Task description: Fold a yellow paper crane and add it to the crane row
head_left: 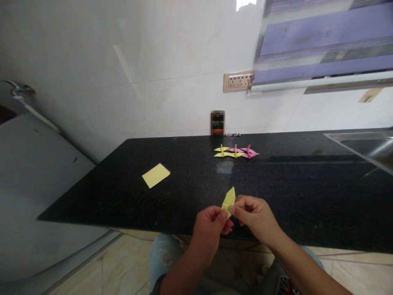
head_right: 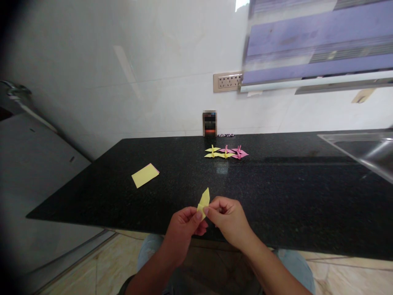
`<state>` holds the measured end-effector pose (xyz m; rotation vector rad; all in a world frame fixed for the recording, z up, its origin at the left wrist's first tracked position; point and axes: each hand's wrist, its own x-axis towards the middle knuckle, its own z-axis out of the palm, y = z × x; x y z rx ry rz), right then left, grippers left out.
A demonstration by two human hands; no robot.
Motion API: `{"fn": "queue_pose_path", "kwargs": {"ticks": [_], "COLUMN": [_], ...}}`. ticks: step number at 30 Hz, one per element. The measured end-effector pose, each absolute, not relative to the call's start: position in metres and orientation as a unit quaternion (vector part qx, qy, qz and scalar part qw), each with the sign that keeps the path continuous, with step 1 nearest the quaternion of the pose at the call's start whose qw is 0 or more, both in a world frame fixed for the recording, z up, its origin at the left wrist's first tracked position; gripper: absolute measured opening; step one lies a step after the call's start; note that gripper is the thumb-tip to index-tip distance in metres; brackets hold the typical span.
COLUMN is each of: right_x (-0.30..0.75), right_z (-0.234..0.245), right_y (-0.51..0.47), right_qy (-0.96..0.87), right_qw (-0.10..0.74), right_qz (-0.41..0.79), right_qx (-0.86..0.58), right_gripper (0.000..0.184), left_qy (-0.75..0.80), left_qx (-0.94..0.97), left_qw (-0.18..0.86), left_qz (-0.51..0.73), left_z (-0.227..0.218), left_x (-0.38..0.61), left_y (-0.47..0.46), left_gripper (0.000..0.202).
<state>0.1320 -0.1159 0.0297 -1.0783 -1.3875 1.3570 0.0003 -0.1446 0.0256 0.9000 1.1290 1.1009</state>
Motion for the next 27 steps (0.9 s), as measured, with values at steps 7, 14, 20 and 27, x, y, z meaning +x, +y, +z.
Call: {"fn": "queue_pose_path", "kwargs": {"ticks": [7, 14, 20, 27], "right_x": [0.134, 0.132, 0.135, 0.135], "right_z": [0.022, 0.025, 0.025, 0.025], "right_y": [-0.116, -0.117, -0.116, -0.117], "right_qy": [-0.523, -0.527, -0.546, -0.541], "right_qw": [0.413, 0.420, 0.417, 0.405], "right_qz": [0.675, 0.677, 0.611, 0.605], "right_qx": [-0.315, -0.297, -0.394, -0.421], "right_gripper": [0.022, 0.018, 0.022, 0.018], "left_qy": [0.326, 0.262, 0.431, 0.455], "left_qx": [0.285, 0.263, 0.344, 0.408], "left_qw": [0.772, 0.855, 0.671, 0.604], "left_qz": [0.464, 0.362, 0.495, 0.512], "left_z": [0.022, 0.021, 0.020, 0.026], "left_x": [-0.002, -0.001, -0.006, -0.011], "left_y": [-0.144, -0.145, -0.140, -0.139], "left_gripper": [0.022, 0.012, 0.029, 0.018]}}
